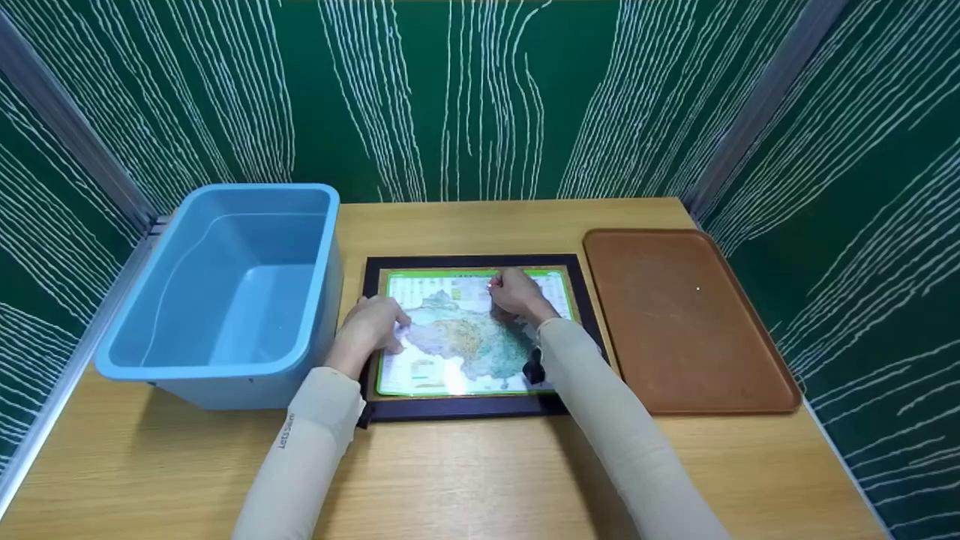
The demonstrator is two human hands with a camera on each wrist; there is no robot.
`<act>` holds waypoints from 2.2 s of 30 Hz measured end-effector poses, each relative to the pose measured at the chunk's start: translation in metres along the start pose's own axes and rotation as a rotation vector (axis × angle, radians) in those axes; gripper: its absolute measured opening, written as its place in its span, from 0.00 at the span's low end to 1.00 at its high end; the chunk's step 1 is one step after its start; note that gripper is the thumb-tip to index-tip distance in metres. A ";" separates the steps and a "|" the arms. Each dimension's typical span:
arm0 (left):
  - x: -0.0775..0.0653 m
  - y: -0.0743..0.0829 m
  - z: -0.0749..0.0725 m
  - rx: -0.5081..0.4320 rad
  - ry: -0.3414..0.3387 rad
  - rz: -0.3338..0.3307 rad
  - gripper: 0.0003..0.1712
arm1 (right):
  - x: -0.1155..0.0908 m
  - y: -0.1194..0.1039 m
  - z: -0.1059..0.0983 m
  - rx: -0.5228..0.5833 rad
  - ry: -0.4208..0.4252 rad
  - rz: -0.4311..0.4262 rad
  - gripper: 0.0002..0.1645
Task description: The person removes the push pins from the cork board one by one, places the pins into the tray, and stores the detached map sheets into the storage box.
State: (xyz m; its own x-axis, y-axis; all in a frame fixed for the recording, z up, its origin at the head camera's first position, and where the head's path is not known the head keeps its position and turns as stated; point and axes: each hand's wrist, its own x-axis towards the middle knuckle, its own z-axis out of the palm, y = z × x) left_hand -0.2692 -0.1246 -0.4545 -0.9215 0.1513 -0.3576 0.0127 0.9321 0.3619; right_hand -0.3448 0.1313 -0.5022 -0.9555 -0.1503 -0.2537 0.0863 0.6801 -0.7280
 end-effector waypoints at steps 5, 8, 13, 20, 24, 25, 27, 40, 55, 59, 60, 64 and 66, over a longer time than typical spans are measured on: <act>0.001 0.000 0.001 -0.007 -0.003 0.000 0.28 | -0.004 -0.001 0.001 0.013 0.014 0.019 0.14; 0.001 0.000 0.001 -0.008 -0.005 0.006 0.28 | -0.006 -0.001 0.000 0.016 0.016 0.010 0.11; 0.001 0.000 0.001 0.009 -0.008 0.019 0.28 | -0.007 0.000 -0.001 0.023 0.000 -0.007 0.13; -0.001 -0.002 0.000 0.011 -0.001 0.016 0.28 | -0.004 -0.001 0.000 0.020 -0.014 -0.019 0.21; 0.000 -0.003 0.001 0.025 -0.002 0.027 0.28 | -0.004 -0.002 0.000 0.030 -0.020 0.000 0.22; 0.000 -0.003 0.001 0.019 -0.002 0.027 0.28 | -0.005 -0.001 0.000 0.044 -0.023 0.008 0.21; 0.000 -0.003 0.002 0.009 0.000 0.023 0.28 | -0.005 -0.001 0.001 0.062 -0.025 0.011 0.18; -0.002 -0.002 0.000 -0.028 0.005 0.006 0.27 | -0.006 0.000 0.001 0.146 0.006 0.024 0.12; -0.001 -0.004 0.000 0.007 0.003 0.029 0.29 | -0.004 0.004 -0.001 0.213 -0.019 -0.019 0.09; -0.001 -0.003 0.001 0.004 0.007 0.033 0.28 | -0.002 0.007 -0.004 0.184 -0.040 -0.060 0.08; -0.001 -0.003 0.001 0.000 0.008 0.032 0.28 | -0.002 0.007 -0.005 0.174 -0.043 -0.069 0.08; -0.001 -0.002 0.001 -0.011 0.006 0.028 0.28 | -0.001 0.009 -0.007 0.161 -0.046 -0.100 0.08; -0.002 -0.002 0.001 -0.017 0.003 0.027 0.28 | -0.001 0.010 -0.007 0.159 -0.040 -0.114 0.08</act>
State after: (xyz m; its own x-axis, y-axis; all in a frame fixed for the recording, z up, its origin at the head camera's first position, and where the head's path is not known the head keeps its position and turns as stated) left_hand -0.2669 -0.1265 -0.4549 -0.9223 0.1752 -0.3445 0.0311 0.9221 0.3857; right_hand -0.3448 0.1430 -0.5052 -0.9499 -0.2504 -0.1869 0.0250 0.5355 -0.8442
